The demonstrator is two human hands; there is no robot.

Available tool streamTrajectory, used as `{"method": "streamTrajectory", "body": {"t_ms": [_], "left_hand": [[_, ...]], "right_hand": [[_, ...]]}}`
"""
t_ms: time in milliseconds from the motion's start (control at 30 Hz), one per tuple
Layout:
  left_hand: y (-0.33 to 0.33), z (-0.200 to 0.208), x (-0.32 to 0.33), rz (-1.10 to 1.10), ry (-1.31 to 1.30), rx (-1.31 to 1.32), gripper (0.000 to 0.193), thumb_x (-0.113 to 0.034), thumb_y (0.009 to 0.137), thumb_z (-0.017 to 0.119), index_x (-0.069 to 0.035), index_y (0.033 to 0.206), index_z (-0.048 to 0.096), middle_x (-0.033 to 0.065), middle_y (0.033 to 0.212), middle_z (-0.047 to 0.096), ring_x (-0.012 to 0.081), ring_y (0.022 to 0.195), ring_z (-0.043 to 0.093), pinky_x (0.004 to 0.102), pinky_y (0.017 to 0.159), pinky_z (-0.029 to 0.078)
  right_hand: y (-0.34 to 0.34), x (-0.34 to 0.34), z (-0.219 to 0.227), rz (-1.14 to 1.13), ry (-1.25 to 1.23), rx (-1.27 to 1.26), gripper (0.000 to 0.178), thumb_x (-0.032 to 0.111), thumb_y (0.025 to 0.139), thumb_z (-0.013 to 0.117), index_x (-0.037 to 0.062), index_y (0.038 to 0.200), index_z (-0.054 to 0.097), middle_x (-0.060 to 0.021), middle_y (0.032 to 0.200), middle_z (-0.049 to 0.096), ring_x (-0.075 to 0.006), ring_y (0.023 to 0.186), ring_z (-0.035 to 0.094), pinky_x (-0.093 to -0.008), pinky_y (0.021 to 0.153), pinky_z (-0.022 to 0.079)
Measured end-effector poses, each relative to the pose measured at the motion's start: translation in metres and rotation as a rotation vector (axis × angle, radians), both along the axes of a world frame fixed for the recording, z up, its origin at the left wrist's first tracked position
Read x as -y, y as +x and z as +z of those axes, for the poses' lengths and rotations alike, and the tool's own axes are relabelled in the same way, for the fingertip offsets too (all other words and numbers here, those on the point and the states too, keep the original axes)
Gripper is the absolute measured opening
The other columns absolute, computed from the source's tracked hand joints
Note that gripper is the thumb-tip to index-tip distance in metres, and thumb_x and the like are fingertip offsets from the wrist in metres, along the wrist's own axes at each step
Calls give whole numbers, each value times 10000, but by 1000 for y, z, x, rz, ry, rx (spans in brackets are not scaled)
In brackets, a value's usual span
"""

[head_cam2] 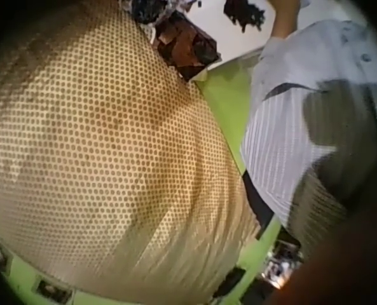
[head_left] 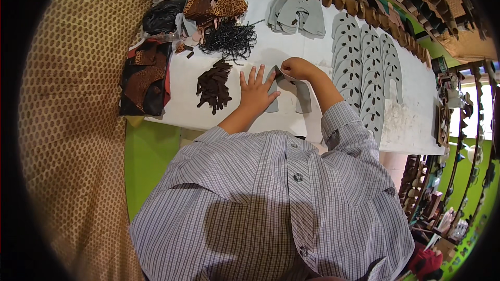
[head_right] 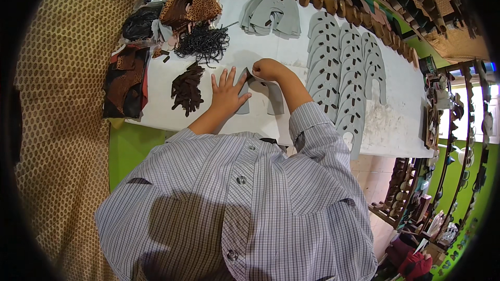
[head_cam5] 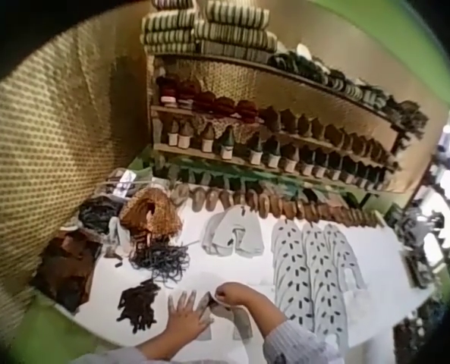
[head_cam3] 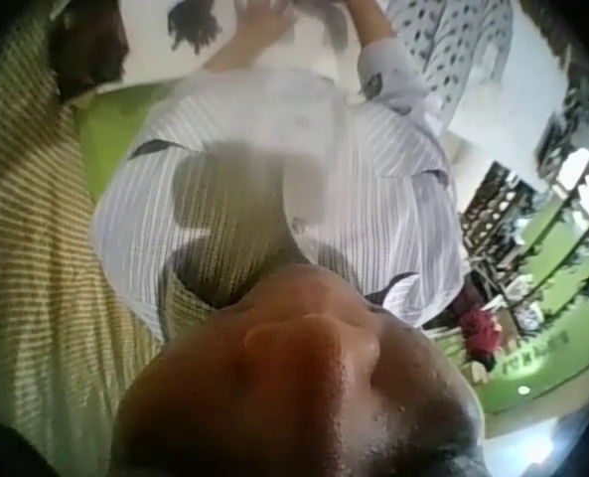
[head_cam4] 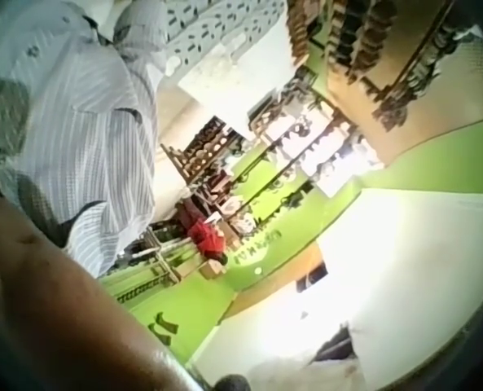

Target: Preparing and aligning various shoe upper components on a workbench.

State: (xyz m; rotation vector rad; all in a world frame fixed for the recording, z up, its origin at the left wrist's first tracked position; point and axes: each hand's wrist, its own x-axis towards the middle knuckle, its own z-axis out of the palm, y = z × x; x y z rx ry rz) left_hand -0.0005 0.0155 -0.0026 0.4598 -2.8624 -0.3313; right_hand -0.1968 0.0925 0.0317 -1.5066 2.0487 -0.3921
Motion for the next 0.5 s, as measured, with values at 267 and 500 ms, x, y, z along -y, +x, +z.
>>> {"method": "streamTrajectory", "body": {"t_ms": [267,500], "left_hand": [[-1,4,-1,18,-3,98,639,-547,835,451,-227,1378,341,151,1447,232,348,1340,164,595,1032,-21],[-1,1,-1,24,-1,86,650,-549,833,452,-242,1390,318,149,1448,234,347,1342,162,599,1030,-21]], "right_hand": [[-8,4,1,19,123,34,197,183,790,558,58,910,651,-134,856,646,-277,764,598,-357,702,459],[-15,-1,0,-16,125,-22,182,116,784,559,34,927,637,-133,820,643,-239,716,578,-341,677,448]]}}
